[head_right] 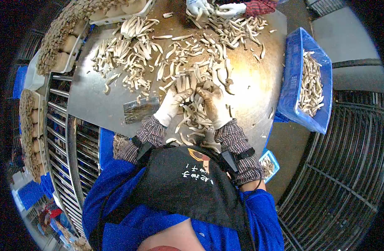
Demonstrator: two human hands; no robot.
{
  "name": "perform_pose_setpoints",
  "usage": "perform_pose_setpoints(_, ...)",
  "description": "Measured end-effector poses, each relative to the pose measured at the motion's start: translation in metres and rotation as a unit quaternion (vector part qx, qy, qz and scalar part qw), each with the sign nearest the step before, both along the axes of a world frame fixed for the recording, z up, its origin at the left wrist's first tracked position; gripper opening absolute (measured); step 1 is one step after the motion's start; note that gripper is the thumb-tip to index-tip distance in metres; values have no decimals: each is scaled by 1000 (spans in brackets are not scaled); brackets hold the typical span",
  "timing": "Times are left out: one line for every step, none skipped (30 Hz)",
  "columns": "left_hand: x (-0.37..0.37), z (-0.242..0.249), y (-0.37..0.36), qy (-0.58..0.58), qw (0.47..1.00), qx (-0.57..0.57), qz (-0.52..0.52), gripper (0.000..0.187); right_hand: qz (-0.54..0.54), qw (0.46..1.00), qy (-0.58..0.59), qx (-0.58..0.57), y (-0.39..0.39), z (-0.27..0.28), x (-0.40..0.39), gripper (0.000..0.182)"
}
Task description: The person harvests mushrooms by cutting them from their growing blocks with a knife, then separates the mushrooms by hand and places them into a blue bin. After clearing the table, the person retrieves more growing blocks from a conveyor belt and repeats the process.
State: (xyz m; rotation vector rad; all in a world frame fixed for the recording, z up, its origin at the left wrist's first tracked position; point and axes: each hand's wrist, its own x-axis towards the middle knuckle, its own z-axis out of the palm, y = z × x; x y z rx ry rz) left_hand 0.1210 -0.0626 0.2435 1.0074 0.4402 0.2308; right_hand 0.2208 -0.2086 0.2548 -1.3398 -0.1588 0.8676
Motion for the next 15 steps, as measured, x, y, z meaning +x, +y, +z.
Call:
perform_pose_setpoints(0, 2, 2, 10, 1000, -21, -16, 69, 36, 999, 15, -7, 0, -2, 3, 48)
perform_pose_setpoints(0, 1, 1, 12, 1000, -21, -16, 69, 24, 999, -35, -9, 9, 35, -10, 51)
perform_pose_setpoints(0, 0, -1, 17, 999, 37, -12, 69, 23, 999, -33, -10, 12, 35, -13, 51)
perform_pose_setpoints(1, -2, -4, 22, 995, 94, -8, 68, -26, 998, -57, 3, 14, 35, -15, 51)
perform_pose_setpoints(3, -4, -7, 26, 988, 152, -3, 68, -75, 994, -82, 16, 15, 35, -15, 52)
perform_pose_setpoints(6, -14, -9, 37, 992, 123, 13, 69, -40, 998, -40, -7, 8, 16, -5, 55)
perform_pose_setpoints(7, -14, -6, 37, 992, 123, 14, 69, -39, 998, -40, -7, 4, 10, -3, 55)
perform_pose_setpoints(6, -14, -2, 21, 999, 45, -13, 63, -32, 999, -40, -4, 1, 4, 0, 56)
perform_pose_setpoints(6, -13, 3, 5, 999, -32, -41, 57, -25, 999, -40, 1, -2, -2, 3, 57)
perform_pose_setpoints(8, -15, 6, 27, 998, -59, -25, 39, -26, 991, 88, 93, -4, -1, 4, 54)
perform_pose_setpoints(8, -16, 8, 51, 995, -87, -10, 26, -51, 979, 135, 145, -3, -2, 4, 47)
perform_pose_setpoints(10, -17, 11, 45, 990, -134, 15, 28, -29, 925, 299, 233, -8, 1, 11, 45)
perform_pose_setpoints(13, -19, 14, 38, 982, -180, 40, 31, -66, 892, 352, 275, -8, 5, 12, 44)
perform_pose_setpoints(14, -30, 19, -19, 996, -67, 61, 41, -103, 853, 401, 316, -7, 9, 13, 42)
perform_pose_setpoints(15, -42, 23, -19, 996, -67, 63, 41, -133, 888, 338, 282, -4, 0, 16, 44)
